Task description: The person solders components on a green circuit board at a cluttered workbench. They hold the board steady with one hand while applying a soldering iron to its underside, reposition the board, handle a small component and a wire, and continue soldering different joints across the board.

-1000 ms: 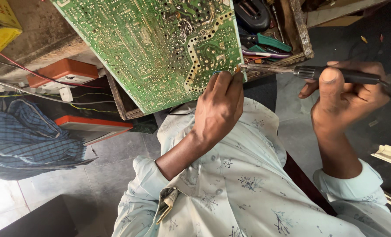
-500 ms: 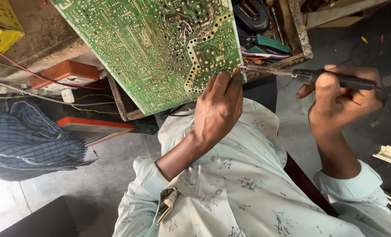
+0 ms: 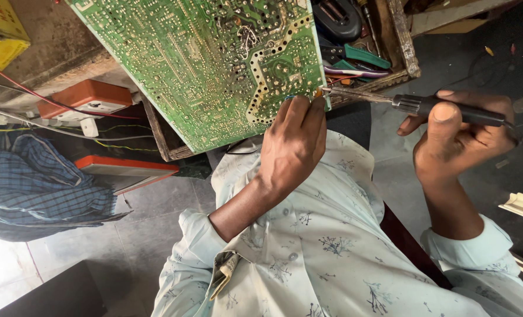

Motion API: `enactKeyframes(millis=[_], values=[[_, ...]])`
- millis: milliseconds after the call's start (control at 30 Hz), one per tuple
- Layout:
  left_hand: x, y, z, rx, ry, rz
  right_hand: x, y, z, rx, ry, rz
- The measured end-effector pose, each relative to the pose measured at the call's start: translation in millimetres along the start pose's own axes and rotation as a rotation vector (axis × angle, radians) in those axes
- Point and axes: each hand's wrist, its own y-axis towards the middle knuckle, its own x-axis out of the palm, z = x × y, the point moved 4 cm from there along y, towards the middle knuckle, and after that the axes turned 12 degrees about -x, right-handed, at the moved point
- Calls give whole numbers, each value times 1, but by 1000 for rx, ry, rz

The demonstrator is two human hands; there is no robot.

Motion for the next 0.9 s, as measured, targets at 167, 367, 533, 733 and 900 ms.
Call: enactKeyframes(millis=[167, 367, 533, 733, 900], values=[[0, -1, 0, 0, -3, -3, 0, 0, -1, 1, -23, 33], [-2, -1, -2, 7, -11, 10, 4, 1, -2, 70, -7, 47], [-3, -1, -4, 4, -7, 11, 8, 6, -1, 141, 37, 32], [-3, -1, -7, 0, -13, 3, 9, 15, 5, 198, 71, 12], [-4, -1, -8, 6, -15, 13, 10, 19, 4, 160, 44, -2]])
